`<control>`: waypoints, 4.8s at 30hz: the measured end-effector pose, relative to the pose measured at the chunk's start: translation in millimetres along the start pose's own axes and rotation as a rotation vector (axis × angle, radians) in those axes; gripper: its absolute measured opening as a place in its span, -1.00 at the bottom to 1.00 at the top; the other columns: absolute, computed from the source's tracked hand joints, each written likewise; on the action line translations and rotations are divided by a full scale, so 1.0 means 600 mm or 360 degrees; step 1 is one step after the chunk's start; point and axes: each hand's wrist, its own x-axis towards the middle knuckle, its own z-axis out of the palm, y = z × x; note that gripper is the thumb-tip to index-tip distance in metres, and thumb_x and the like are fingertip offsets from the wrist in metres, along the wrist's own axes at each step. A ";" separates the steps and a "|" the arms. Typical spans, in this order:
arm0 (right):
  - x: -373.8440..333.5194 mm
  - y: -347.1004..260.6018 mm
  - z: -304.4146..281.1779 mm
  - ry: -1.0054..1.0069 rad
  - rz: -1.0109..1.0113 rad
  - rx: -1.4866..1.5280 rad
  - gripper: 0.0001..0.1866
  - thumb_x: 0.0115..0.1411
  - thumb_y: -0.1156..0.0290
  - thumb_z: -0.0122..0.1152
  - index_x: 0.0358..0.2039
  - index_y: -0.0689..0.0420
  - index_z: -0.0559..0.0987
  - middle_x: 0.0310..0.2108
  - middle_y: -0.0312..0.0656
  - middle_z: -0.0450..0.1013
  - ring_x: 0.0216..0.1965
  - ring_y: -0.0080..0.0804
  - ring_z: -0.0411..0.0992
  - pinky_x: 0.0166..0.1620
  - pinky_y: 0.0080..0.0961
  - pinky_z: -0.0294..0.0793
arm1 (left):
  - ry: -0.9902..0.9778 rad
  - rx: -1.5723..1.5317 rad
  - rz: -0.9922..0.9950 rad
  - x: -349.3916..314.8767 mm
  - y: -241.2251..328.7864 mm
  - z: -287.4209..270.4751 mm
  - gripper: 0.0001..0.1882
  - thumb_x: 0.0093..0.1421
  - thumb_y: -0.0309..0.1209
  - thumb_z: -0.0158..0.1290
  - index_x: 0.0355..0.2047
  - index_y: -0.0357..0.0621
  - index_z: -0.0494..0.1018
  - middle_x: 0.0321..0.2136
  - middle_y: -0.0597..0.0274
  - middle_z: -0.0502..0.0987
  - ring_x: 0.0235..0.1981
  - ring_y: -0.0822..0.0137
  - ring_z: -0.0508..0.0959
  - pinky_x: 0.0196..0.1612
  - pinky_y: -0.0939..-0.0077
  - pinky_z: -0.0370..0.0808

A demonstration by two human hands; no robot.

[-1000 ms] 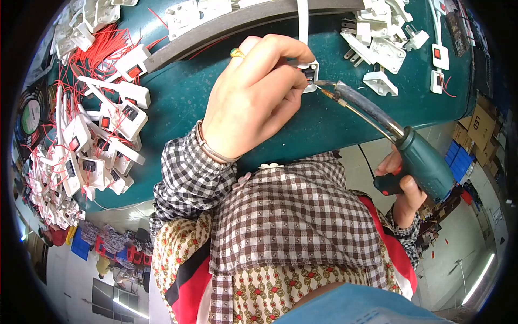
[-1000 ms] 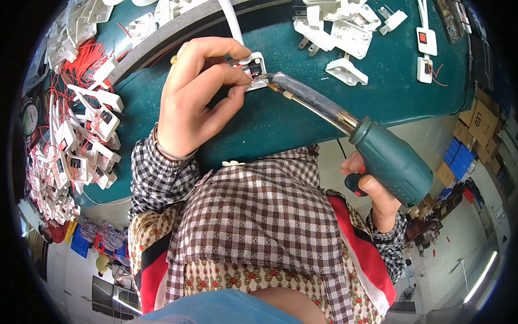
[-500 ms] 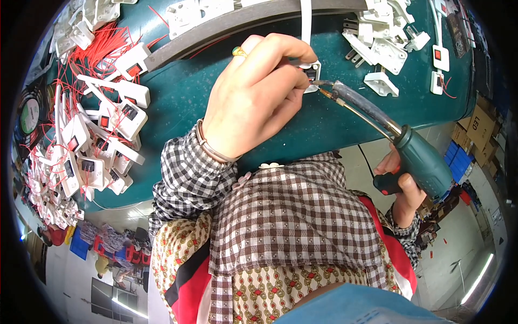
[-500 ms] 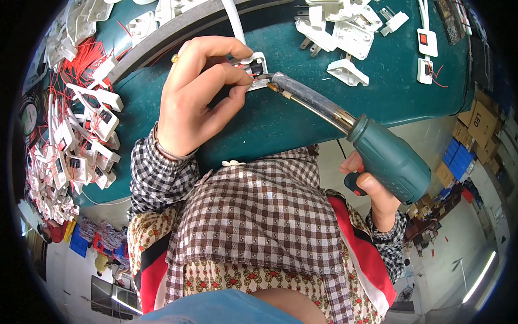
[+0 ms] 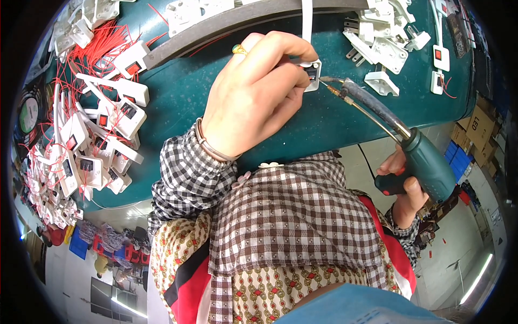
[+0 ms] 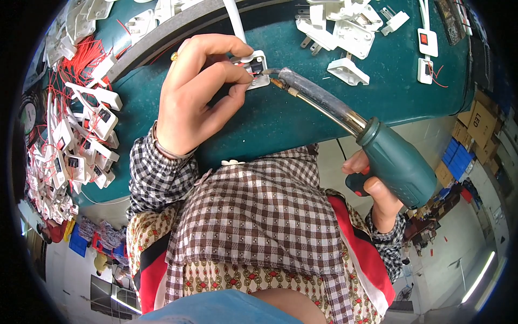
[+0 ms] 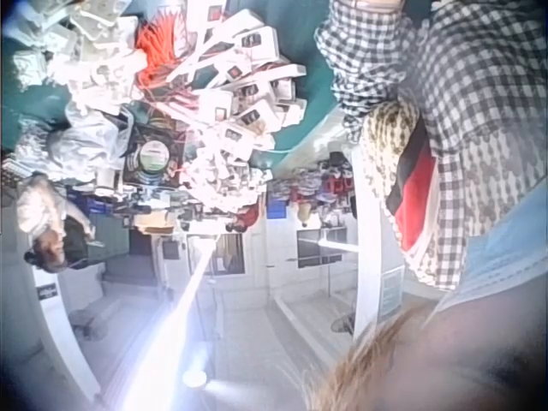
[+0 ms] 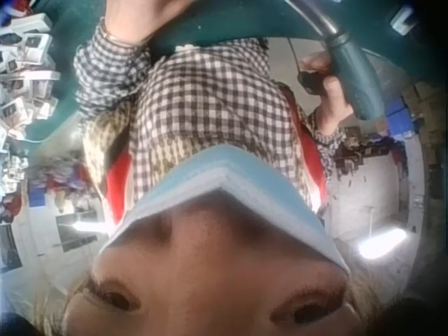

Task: The person solders red wires into plastic light fixture components with a soldering iron at an industrial workbench.

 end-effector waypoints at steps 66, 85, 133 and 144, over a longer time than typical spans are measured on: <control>0.115 0.119 -0.140 -0.0450 -0.0615 0.2146 -0.54 0.02 0.24 0.31 -0.17 0.20 0.35 -0.52 -0.39 0.23 -0.46 -0.65 0.22 -0.47 -0.77 0.34 | 0.1136 0.0359 0.0147 -0.132 0.091 -0.032 -0.28 -0.27 -0.56 0.35 -0.07 -0.10 0.25 -0.30 0.29 0.50 -0.35 0.33 0.49 -0.26 0.42 0.32; 0.125 0.112 -0.157 -0.0385 -0.0519 0.2119 -0.53 0.00 0.26 0.33 -0.15 0.22 0.38 -0.52 -0.41 0.20 -0.46 -0.67 0.21 -0.42 -0.79 0.32 | 0.1453 0.0429 0.0103 -0.174 0.084 -0.063 -0.34 -0.31 -0.56 0.37 -0.14 -0.17 0.32 -0.38 0.24 0.49 -0.41 0.31 0.48 -0.33 0.48 0.35; 0.134 0.071 -0.275 -0.0015 -0.0925 0.2345 -0.49 0.04 0.04 0.24 -0.18 0.15 0.35 -0.50 -0.40 0.25 -0.47 -0.66 0.22 -0.47 -0.78 0.33 | -0.0461 -0.0003 0.0031 0.364 0.236 0.100 -0.71 0.04 -0.43 0.10 -0.22 -0.31 0.44 -0.37 0.10 0.52 -0.37 0.35 0.54 -0.28 0.51 0.48; 0.143 0.023 -0.271 0.0025 -0.0838 0.2384 -0.53 0.06 0.11 0.24 -0.18 0.14 0.32 -0.51 -0.41 0.22 -0.48 -0.67 0.19 -0.47 -0.77 0.30 | -0.0155 -0.0092 -0.1028 0.546 0.095 0.337 -0.72 -0.12 -0.35 0.26 -0.63 -0.39 0.51 -0.63 0.14 0.55 -0.65 0.40 0.56 -0.56 0.60 0.50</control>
